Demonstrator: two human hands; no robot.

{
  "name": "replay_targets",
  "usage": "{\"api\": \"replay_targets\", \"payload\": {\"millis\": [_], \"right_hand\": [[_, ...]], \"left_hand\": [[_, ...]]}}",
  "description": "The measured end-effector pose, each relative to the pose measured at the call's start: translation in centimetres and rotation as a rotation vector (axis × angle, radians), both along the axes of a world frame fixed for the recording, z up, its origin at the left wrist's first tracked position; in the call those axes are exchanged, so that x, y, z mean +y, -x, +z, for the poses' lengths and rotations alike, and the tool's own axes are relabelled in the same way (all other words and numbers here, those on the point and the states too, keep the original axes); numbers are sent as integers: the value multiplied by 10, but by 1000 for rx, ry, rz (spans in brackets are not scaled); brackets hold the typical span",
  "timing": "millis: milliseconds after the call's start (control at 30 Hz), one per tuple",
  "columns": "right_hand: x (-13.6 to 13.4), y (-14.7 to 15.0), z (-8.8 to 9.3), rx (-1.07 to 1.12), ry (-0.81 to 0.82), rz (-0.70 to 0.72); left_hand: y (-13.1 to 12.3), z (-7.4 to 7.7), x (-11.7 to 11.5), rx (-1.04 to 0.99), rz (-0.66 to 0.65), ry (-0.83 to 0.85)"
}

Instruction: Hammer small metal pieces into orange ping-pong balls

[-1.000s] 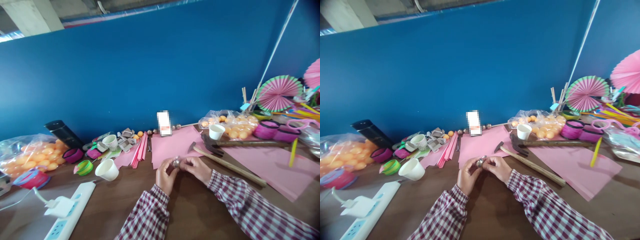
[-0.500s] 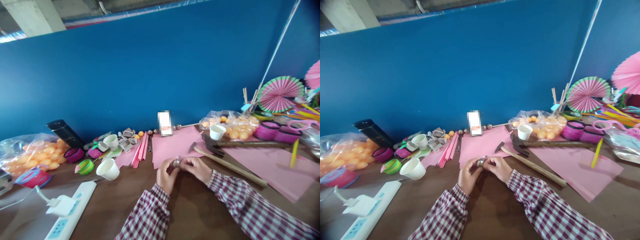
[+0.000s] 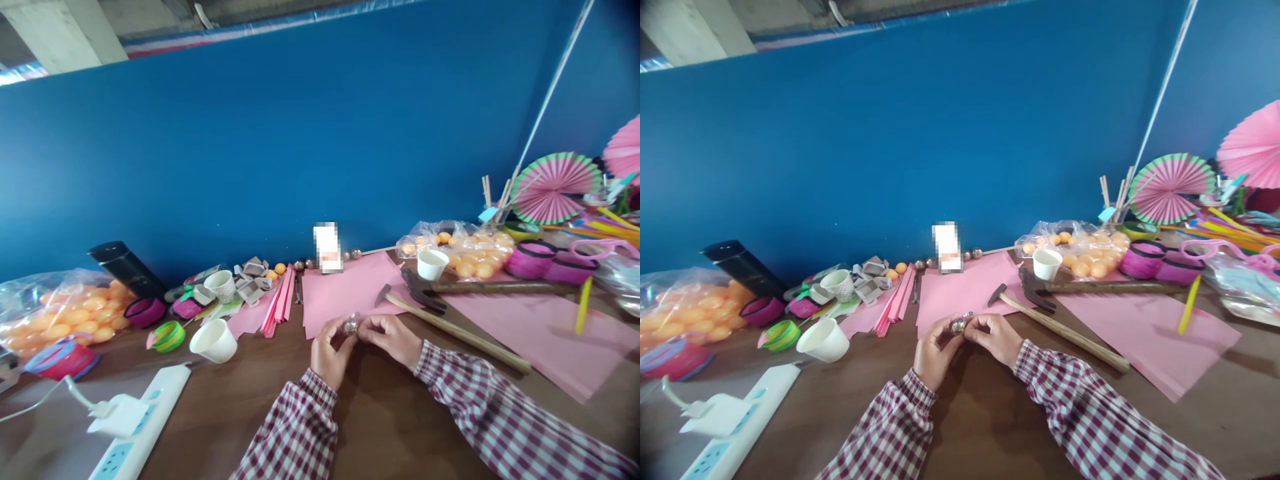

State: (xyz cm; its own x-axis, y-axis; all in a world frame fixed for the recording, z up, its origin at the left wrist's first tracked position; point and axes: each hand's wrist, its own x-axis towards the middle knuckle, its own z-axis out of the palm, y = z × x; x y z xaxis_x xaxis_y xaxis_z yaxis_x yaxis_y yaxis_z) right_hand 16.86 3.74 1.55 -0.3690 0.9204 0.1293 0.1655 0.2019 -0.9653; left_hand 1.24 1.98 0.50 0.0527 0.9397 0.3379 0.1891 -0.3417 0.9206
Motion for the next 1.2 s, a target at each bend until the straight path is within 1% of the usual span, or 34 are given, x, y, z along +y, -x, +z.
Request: {"api": "replay_targets", "payload": {"millis": [167, 433, 567, 733, 833, 900, 1033, 1200], "right_hand": [[0, 0, 0, -8, -27, 0], [-1, 1, 2, 8, -22, 0], [-2, 1, 2, -11, -28, -17], [-2, 1, 1, -17, -24, -57], [-3, 2, 2, 24, 1, -64], [-3, 2, 3, 102, 34, -54], [-4, 4, 4, 254, 103, 25], [-4, 4, 5, 245, 78, 43]], "left_hand": [[0, -1, 1, 1, -11, -16], [0, 1, -2, 46, -8, -63], [-2, 0, -3, 32, -5, -55], [-4, 3, -6, 62, 9, -72], [-4, 5, -7, 112, 36, -107], [-3, 5, -7, 140, 55, -125], [-2, 4, -6, 171, 79, -126], [-1, 5, -7, 216, 85, -141]]}}
